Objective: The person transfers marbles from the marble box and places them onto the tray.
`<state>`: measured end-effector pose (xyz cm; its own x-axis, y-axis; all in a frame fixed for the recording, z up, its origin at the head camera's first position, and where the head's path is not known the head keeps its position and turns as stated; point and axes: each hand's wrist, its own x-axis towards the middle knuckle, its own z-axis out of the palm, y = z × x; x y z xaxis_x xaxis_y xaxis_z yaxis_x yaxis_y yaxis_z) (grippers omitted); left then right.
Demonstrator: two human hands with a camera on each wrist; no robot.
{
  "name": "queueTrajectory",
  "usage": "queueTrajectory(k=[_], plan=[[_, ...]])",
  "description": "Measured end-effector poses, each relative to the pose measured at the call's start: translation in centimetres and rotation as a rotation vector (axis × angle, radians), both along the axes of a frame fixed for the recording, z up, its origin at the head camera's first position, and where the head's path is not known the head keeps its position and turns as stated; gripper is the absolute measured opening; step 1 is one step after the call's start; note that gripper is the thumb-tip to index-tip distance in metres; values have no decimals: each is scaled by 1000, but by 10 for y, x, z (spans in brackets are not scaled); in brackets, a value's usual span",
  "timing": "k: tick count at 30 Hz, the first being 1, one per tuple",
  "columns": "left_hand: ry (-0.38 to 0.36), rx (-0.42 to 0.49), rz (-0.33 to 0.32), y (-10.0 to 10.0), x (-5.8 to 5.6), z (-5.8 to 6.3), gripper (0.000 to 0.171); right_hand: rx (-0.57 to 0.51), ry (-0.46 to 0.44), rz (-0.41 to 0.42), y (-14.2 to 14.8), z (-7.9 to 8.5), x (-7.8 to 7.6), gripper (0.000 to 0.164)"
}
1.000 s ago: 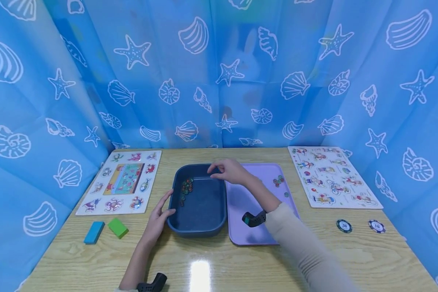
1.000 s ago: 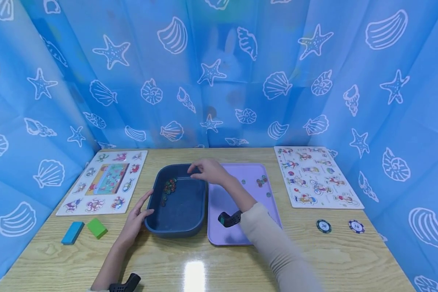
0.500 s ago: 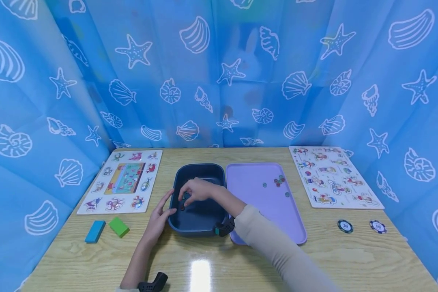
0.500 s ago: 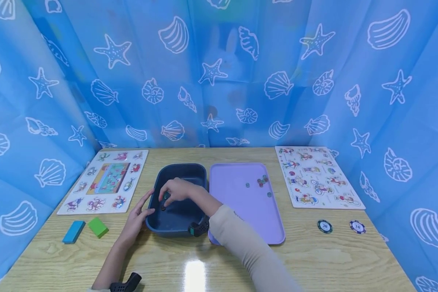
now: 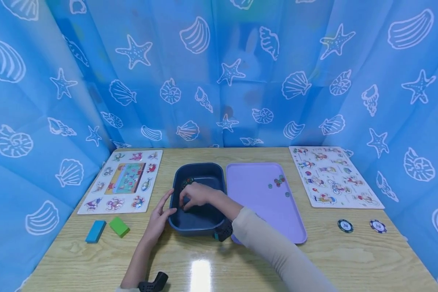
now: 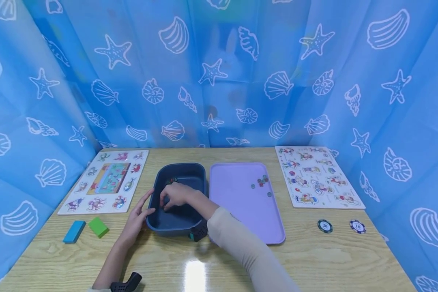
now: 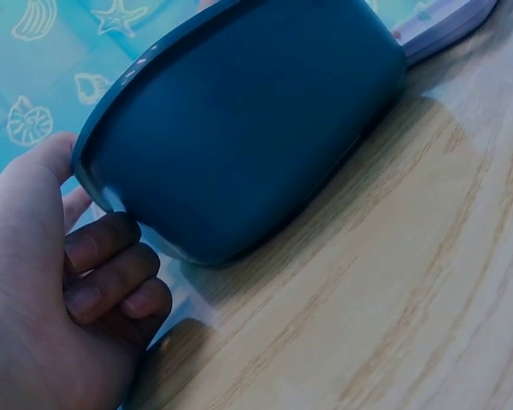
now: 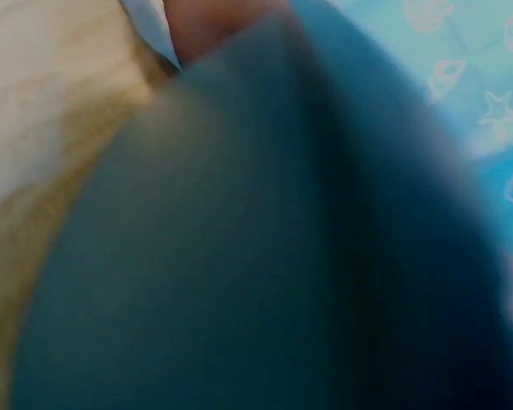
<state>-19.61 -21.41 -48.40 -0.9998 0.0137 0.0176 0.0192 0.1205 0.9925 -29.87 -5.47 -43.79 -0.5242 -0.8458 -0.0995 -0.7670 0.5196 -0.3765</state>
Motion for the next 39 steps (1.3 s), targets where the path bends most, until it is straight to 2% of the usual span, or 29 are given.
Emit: queueTrajectory(k=[6, 9, 12, 15, 18, 20, 23, 29, 34, 39], plan=[[5, -25, 17, 1, -1, -3, 51, -131, -2, -40, 27, 22, -4, 16], [-28, -2, 33, 1, 0, -3, 50, -228, -17, -80, 50, 33, -7, 17], [-78, 24, 35, 2, 2, 1, 51, -327, -36, -160, 79, 40, -12, 17], [-103, 42, 16, 4, 5, 8, 52, -420, -23, -260, 112, 38, -19, 17], [-115, 57, 3, 6, 9, 17, 53, -470, 10, -359, 145, 25, -28, 18], [-121, 90, -2, 7, 12, 21, 54, -460, 13, -407, 164, 13, -33, 18], [-135, 146, -13, 8, 13, 23, 56, -390, 3, -462, 189, -5, -37, 17], [-148, 257, -46, 3, 9, 15, 58, -270, -20, -535, 216, -27, -40, 14], [-115, 292, -83, 1, 6, 7, 59, -278, -5, -531, 216, -26, -43, 15], [-90, 260, -102, 0, 5, 4, 59, -344, 14, -477, 190, -3, -41, 18]])
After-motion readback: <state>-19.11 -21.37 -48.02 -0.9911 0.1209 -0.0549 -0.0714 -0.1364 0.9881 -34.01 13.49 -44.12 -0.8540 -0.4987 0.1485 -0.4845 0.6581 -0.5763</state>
